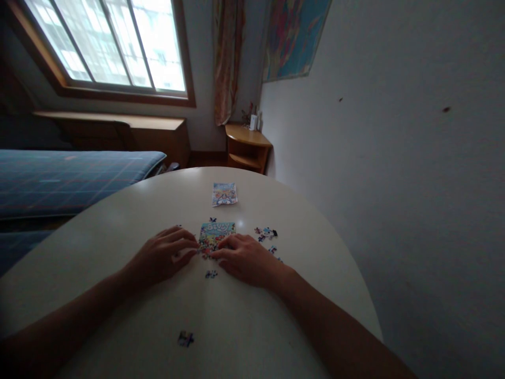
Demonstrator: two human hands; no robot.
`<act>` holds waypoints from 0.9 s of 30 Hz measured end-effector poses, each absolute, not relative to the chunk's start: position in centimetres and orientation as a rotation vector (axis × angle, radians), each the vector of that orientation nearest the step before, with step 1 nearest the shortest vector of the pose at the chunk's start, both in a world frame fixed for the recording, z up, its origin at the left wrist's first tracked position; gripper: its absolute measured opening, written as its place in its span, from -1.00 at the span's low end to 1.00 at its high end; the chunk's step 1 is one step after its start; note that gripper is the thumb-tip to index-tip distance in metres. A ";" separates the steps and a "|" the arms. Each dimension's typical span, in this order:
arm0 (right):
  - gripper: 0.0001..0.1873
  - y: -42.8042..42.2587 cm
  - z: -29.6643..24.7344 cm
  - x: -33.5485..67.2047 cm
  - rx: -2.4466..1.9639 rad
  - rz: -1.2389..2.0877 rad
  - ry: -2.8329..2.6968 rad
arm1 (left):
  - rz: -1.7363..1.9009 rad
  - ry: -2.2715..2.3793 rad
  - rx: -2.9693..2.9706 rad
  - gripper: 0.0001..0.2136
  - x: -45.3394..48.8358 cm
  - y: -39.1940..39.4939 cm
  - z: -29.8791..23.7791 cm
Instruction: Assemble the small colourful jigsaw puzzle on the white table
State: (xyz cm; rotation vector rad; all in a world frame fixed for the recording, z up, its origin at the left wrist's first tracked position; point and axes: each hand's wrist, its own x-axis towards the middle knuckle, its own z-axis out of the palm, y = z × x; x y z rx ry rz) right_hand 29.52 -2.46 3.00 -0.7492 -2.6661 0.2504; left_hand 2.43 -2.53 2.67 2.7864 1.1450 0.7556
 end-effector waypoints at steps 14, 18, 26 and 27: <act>-0.71 -2.8 3.3 29.8 -0.783 0.327 -2.664 | 0.254 1.499 2.422 -0.74 -2.7 -2.2 5.3; -0.71 -2.8 3.3 29.8 -0.786 0.319 -2.667 | 0.276 1.432 2.371 -0.80 -2.0 -1.9 5.2; -0.72 -2.6 3.1 29.9 -0.768 0.307 -2.661 | 0.273 1.243 2.337 -0.80 -0.9 -1.5 5.5; -0.72 -2.6 3.1 29.9 -0.768 0.311 -2.659 | 0.291 1.246 2.356 -0.81 -1.1 -1.5 5.5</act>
